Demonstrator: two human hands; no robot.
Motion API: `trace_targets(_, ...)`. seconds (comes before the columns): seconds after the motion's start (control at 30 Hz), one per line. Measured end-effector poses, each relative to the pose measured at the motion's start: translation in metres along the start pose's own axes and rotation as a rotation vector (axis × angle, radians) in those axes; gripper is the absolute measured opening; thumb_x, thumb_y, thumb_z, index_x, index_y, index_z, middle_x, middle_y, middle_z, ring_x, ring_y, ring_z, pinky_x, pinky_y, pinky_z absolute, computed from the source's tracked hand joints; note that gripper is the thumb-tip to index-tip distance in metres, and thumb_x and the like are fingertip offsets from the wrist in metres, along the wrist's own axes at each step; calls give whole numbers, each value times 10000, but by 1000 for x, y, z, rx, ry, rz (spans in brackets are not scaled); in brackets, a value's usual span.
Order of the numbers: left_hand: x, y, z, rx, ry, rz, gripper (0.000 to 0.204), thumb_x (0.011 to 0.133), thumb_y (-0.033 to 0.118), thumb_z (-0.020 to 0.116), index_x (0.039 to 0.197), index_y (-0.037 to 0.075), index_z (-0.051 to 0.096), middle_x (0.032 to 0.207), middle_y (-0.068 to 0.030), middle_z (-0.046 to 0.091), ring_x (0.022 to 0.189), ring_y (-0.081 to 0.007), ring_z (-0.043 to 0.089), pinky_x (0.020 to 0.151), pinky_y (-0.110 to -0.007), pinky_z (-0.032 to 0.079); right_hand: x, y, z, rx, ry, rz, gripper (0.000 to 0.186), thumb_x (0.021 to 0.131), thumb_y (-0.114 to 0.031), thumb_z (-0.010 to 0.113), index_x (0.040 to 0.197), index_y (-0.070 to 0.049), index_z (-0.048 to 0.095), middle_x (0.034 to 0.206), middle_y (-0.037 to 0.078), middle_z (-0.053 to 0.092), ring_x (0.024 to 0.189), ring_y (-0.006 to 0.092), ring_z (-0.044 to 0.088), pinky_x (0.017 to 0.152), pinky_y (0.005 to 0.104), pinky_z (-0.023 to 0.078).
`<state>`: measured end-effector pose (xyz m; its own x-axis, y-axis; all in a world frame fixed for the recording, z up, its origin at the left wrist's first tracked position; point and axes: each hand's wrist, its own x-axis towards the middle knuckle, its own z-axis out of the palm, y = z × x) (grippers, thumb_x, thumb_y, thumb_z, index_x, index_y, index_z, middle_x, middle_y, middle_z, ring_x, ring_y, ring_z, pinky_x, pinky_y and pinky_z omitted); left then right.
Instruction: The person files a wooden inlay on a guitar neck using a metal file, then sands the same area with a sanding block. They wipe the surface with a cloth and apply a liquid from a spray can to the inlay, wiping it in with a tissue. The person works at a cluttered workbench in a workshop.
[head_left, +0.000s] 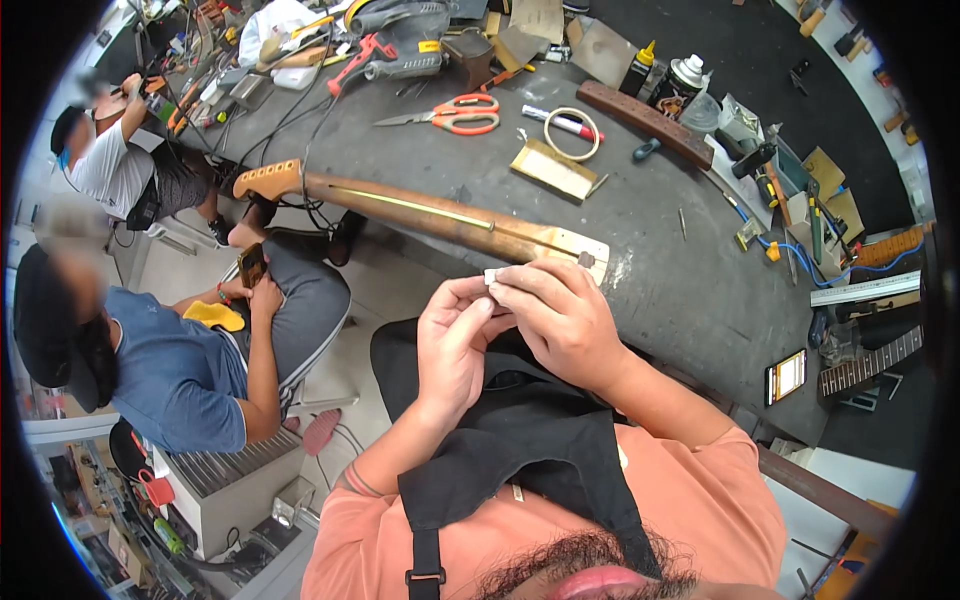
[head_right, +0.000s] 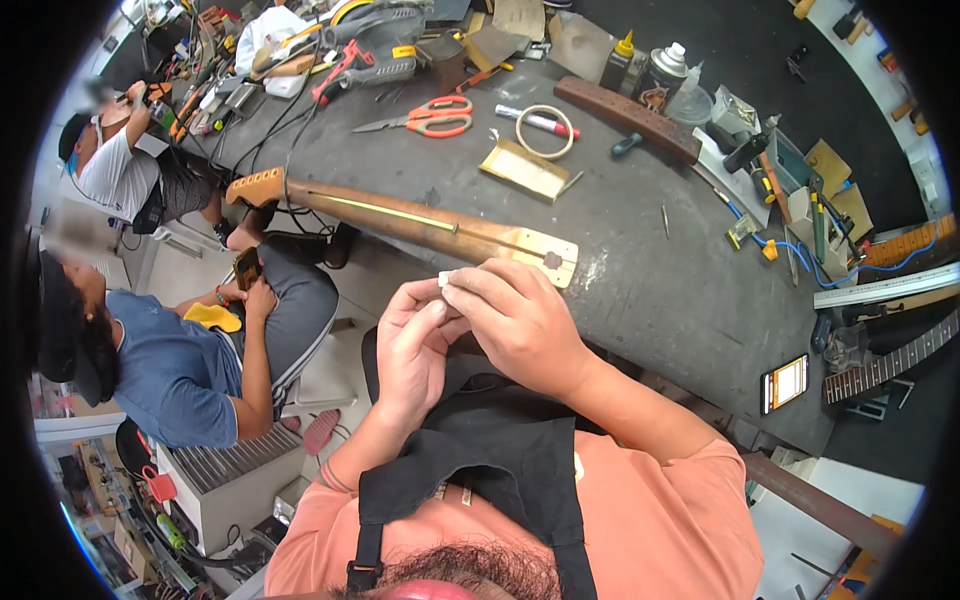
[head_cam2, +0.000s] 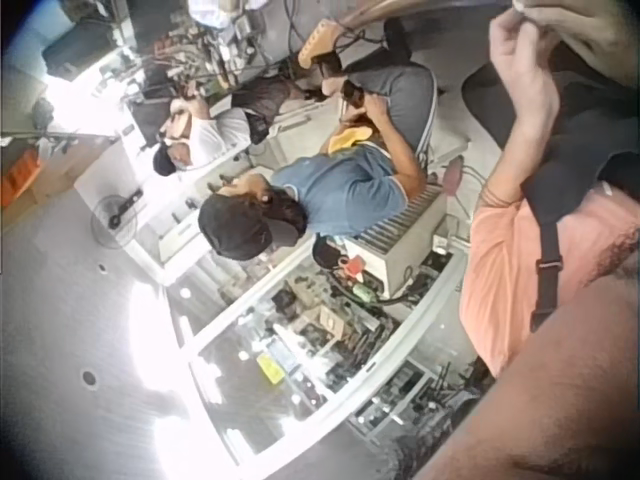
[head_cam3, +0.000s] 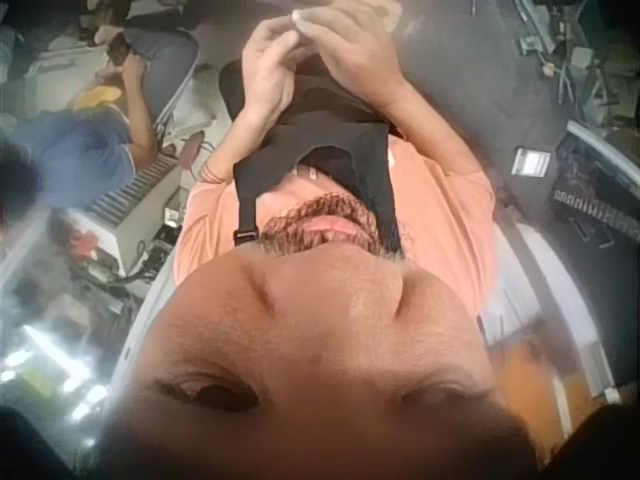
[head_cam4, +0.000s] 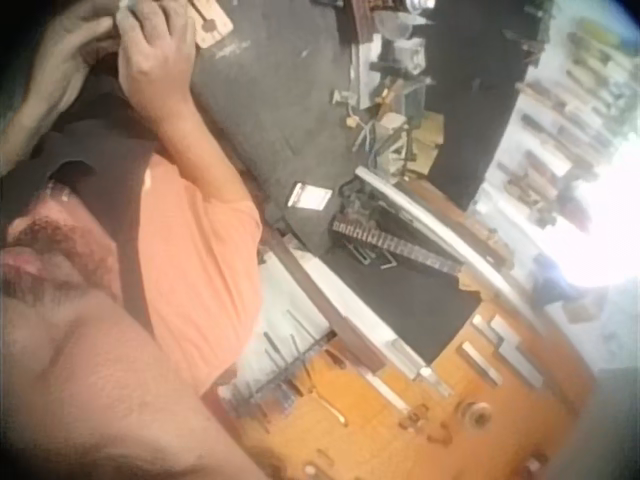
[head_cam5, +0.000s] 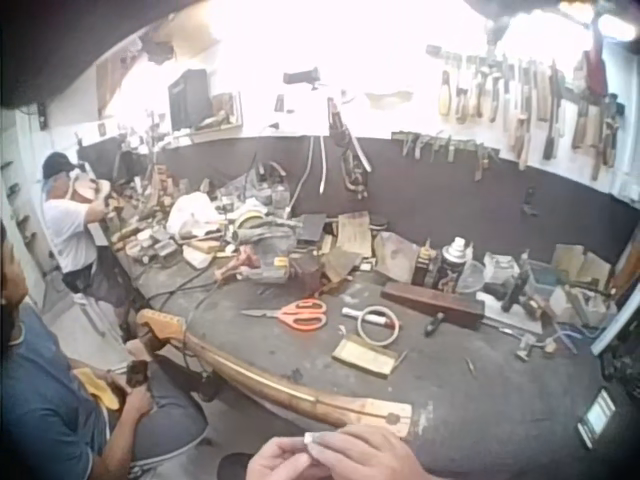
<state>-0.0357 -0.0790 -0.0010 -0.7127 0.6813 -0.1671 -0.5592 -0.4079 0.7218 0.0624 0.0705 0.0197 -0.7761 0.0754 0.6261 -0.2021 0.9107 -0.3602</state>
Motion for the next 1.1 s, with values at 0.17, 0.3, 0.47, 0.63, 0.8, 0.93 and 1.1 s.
trace_targets(0.17, 5, -6, -9, -14, -42, 38, 159, 1081, -8, 675, 1237, 18, 663, 1176, -114, 771, 1045, -200, 775, 924, -393, 682, 0, 6, -20, 315, -32, 73, 528, 827, 116, 698, 1333, -35, 722, 1376, 145, 750, 1253, 351, 712, 1022, 458, 597)
trace_targets(0.3, 5, 3, -15, 20, -95, 76, 207, 1041, -38, 716, 1228, 47, 688, 1150, -103, 788, 1023, -200, 776, 873, -367, 665, 44, 71, -58, 21, 241, 119, 498, 899, 112, 688, 1372, -37, 652, 1300, 156, 719, 1280, 351, 663, 1144, 455, 486)
trace_targets(0.47, 4, -4, -25, -27, -195, 114, 247, 1070, -18, 689, 1299, 76, 692, 1189, -91, 774, 1069, -181, 746, 906, -359, 626, 66, 285, -112, -738, 590, 425, 1052, 928, -429, 906, 1668, 63, 342, 1614, 321, 489, 1526, 476, 459, 1269, 543, 392)
trace_targets(0.63, -15, 9, -36, 46, -134, 191, 202, 1103, 28, 672, 1300, 68, 689, 1147, -72, 758, 1030, -174, 734, 895, -344, 614, 75, 363, -102, -547, 477, 731, 1004, 927, -469, 894, 1630, 34, 382, 1545, 314, 593, 1418, 456, 612, 1204, 518, 459)
trace_targets(0.8, -22, 9, -47, -13, -88, 168, 184, 1106, 42, 674, 1289, 52, 689, 1134, -82, 758, 1003, -180, 740, 883, -339, 614, 62, 395, -133, -358, 592, 549, 726, 1005, -371, 853, 1483, 62, 521, 1435, 281, 648, 1315, 392, 672, 1131, 468, 503)
trace_targets(0.93, -31, 20, -61, 23, -34, 182, 174, 1101, 49, 679, 1275, 47, 681, 1131, -89, 758, 998, -185, 742, 871, -338, 612, 92, 318, -146, -455, 723, 348, 718, 1028, -370, 846, 1480, 82, 518, 1414, 219, 662, 1258, 315, 685, 1116, 425, 528)
trace_targets(1.1, -23, 23, -60, -16, -76, 185, 165, 1099, 63, 677, 1264, 58, 670, 1134, -90, 755, 990, -187, 741, 857, -342, 607, 111, 189, -203, 416, 845, 335, 551, 1133, -332, 686, 1512, 29, 512, 1317, 173, 719, 1141, 222, 717, 945, 358, 617)
